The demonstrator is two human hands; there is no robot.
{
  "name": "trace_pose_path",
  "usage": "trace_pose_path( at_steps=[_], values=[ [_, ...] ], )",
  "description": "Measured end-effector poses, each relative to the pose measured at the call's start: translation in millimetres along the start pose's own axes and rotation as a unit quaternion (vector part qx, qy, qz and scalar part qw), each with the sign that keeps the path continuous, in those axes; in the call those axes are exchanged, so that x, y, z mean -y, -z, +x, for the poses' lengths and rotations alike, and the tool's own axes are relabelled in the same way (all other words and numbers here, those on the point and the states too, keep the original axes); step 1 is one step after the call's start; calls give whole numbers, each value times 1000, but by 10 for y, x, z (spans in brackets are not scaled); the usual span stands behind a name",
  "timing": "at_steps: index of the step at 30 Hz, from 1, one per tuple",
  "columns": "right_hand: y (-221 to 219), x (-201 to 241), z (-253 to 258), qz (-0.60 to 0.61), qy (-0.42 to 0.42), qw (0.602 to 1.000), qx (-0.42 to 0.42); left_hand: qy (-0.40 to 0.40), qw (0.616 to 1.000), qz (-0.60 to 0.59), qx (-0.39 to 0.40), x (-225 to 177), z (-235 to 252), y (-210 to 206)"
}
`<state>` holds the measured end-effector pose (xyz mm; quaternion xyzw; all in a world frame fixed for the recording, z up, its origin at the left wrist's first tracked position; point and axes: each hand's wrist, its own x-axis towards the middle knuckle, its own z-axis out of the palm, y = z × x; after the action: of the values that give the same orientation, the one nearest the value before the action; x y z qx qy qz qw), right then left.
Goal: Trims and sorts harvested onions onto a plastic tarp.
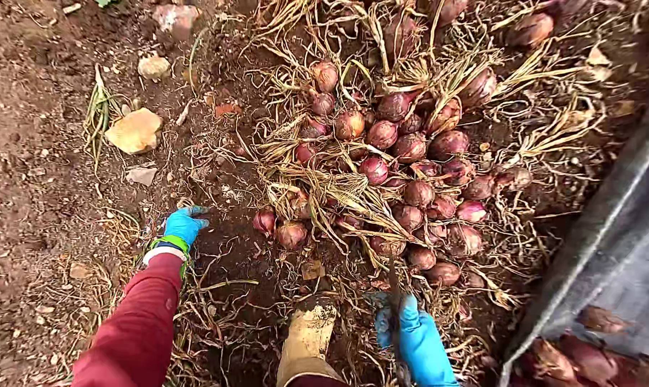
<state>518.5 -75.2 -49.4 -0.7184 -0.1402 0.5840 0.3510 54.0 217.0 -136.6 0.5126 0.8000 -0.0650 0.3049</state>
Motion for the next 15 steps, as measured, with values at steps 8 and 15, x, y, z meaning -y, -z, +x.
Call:
trace_pose_path(
  at_steps=[8, 15],
  values=[
    [69, -477, -323, 41, -28, 998, -46, -68, 986, 149, 37, 153, -798, -625],
    [-197, -709, -666, 257, -36, 966, -18, -94, 974, -184, 94, -883, -1483, -454]
  ],
)
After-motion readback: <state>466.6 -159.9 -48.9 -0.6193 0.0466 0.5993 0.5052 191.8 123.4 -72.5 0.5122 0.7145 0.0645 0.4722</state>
